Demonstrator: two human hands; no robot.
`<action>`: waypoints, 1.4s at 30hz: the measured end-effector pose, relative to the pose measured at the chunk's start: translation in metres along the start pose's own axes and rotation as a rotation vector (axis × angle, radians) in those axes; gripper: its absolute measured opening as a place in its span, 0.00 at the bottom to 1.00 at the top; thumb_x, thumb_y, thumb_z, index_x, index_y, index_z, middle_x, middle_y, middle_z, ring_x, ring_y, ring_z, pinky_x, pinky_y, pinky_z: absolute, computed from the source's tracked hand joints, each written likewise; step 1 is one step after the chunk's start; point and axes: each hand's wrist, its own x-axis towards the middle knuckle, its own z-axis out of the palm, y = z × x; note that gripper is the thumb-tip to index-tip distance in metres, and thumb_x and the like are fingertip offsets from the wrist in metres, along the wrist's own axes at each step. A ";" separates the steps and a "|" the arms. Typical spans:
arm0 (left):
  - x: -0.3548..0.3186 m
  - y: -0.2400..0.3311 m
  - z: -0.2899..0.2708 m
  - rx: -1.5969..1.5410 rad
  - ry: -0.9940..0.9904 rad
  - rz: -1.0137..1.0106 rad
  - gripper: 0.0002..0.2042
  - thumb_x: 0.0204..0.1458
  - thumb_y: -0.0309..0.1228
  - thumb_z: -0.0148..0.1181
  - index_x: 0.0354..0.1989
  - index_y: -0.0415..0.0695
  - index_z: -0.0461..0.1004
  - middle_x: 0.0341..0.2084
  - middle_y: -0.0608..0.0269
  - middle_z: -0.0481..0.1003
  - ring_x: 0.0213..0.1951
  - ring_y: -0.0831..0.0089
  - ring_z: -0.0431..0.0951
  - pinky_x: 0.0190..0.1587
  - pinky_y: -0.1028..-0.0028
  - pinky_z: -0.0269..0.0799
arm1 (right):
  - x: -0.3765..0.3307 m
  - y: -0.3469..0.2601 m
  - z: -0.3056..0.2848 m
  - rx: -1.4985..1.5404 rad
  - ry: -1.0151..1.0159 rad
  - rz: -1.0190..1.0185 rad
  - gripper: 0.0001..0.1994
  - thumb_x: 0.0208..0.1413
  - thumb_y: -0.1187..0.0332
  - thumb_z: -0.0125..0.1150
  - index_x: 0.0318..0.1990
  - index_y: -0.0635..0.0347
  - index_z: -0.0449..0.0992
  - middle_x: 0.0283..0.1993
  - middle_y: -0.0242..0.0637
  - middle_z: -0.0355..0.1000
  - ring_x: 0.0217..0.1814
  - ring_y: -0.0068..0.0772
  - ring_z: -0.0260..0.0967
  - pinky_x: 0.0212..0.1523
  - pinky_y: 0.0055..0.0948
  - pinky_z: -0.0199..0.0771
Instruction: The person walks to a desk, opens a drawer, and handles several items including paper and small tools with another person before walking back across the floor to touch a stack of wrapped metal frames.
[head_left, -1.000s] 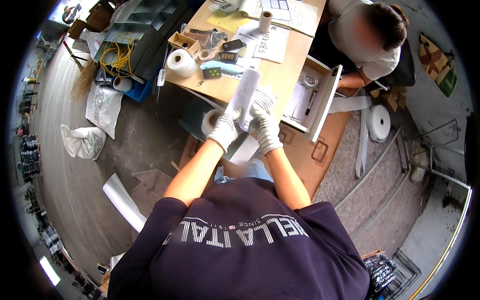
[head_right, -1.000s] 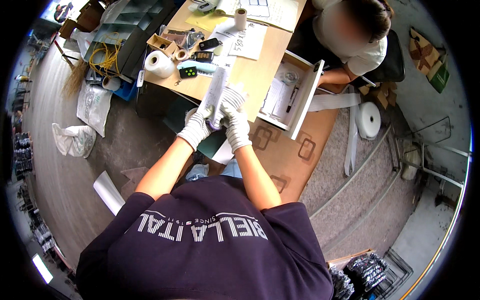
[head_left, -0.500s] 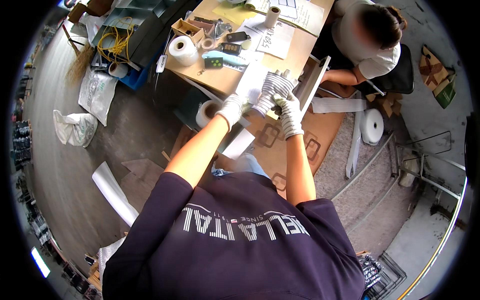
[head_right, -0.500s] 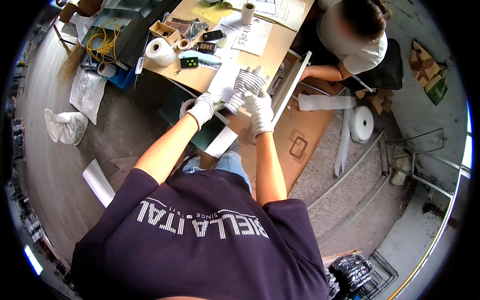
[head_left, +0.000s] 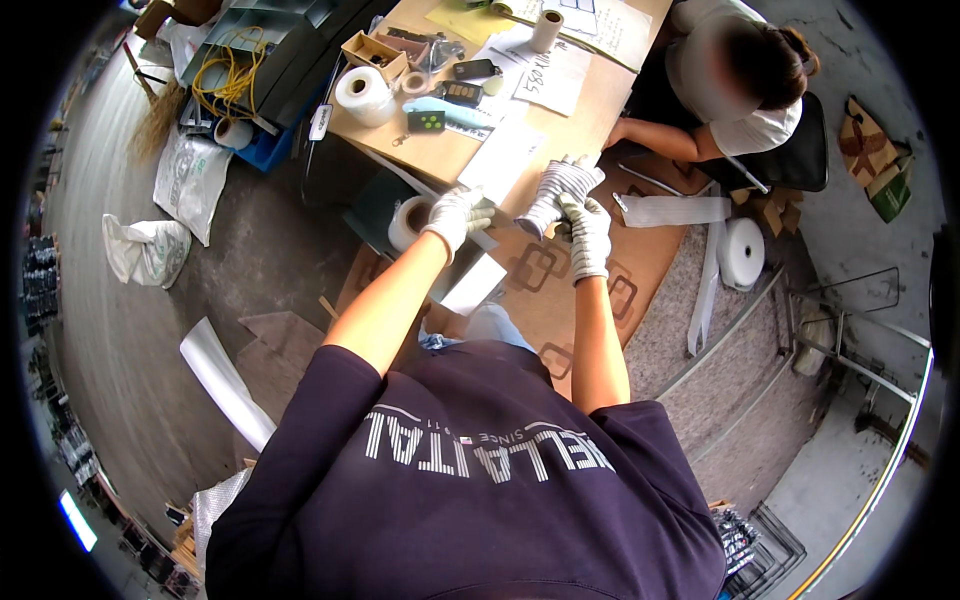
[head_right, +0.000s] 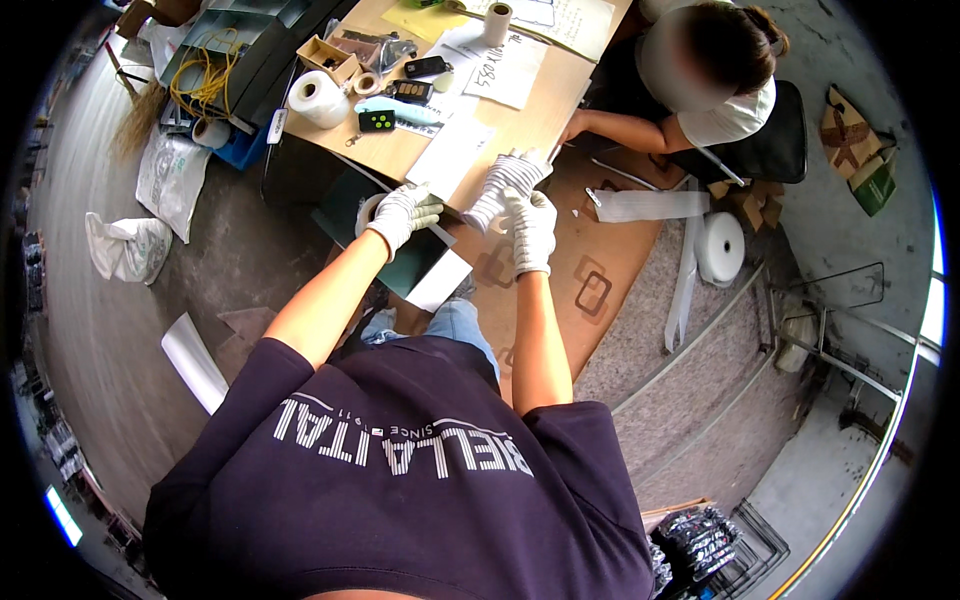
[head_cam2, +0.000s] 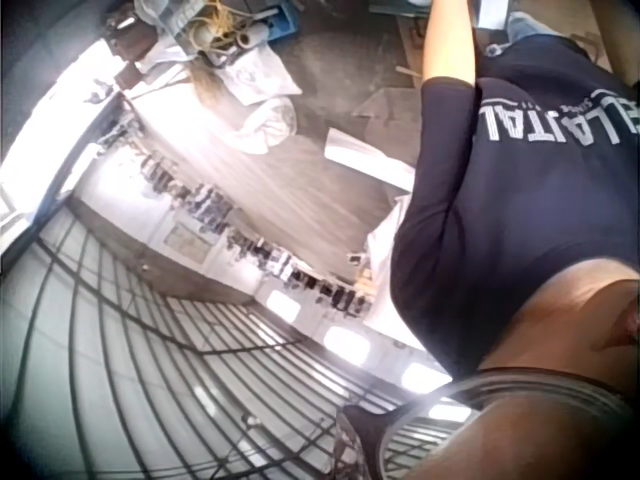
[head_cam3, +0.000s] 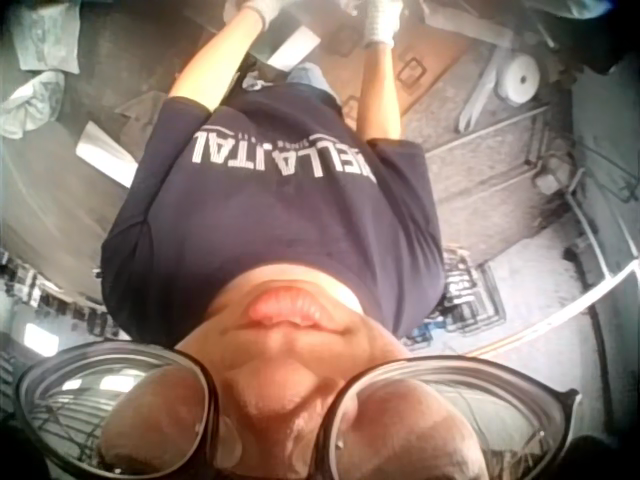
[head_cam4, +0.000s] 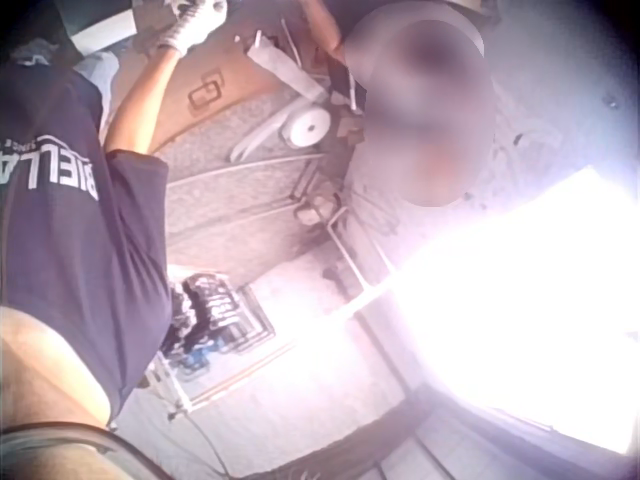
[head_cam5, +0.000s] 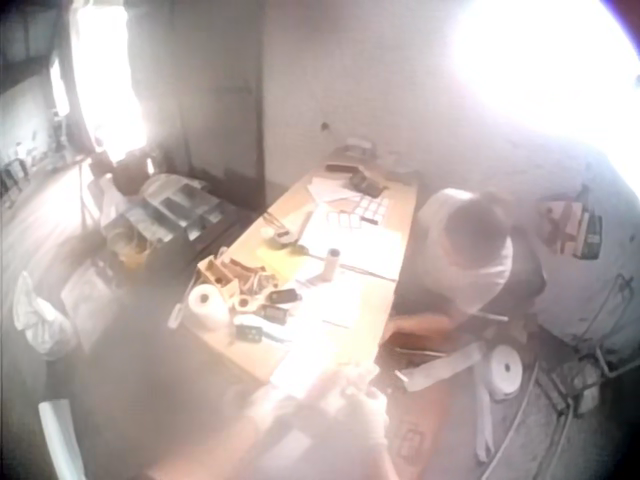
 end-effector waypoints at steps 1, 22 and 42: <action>0.000 0.002 0.001 0.012 0.003 -0.003 0.12 0.50 0.28 0.53 0.43 0.39 0.66 0.38 0.55 0.71 0.36 0.60 0.75 0.34 0.66 0.75 | 0.001 0.004 -0.001 0.037 -0.012 0.000 0.05 0.46 0.70 0.61 0.26 0.59 0.70 0.18 0.28 0.67 0.11 0.15 0.58 0.11 0.15 0.55; 0.013 0.021 -0.018 0.260 0.197 0.255 0.07 0.53 0.28 0.47 0.39 0.46 0.67 0.33 0.60 0.75 0.30 0.67 0.78 0.24 0.70 0.74 | 0.053 -0.016 -0.004 0.063 -0.226 -0.029 0.15 0.39 0.74 0.62 0.39 0.63 0.73 0.23 0.30 0.70 0.17 0.17 0.62 0.16 0.17 0.61; 0.046 -0.015 -0.057 0.231 0.206 0.161 0.10 0.49 0.30 0.54 0.41 0.49 0.68 0.33 0.61 0.74 0.30 0.71 0.76 0.24 0.71 0.74 | 0.078 0.044 0.073 -0.170 -0.111 -0.544 0.20 0.48 0.71 0.54 0.51 0.47 0.65 0.40 0.50 0.65 0.42 0.45 0.65 0.43 0.36 0.67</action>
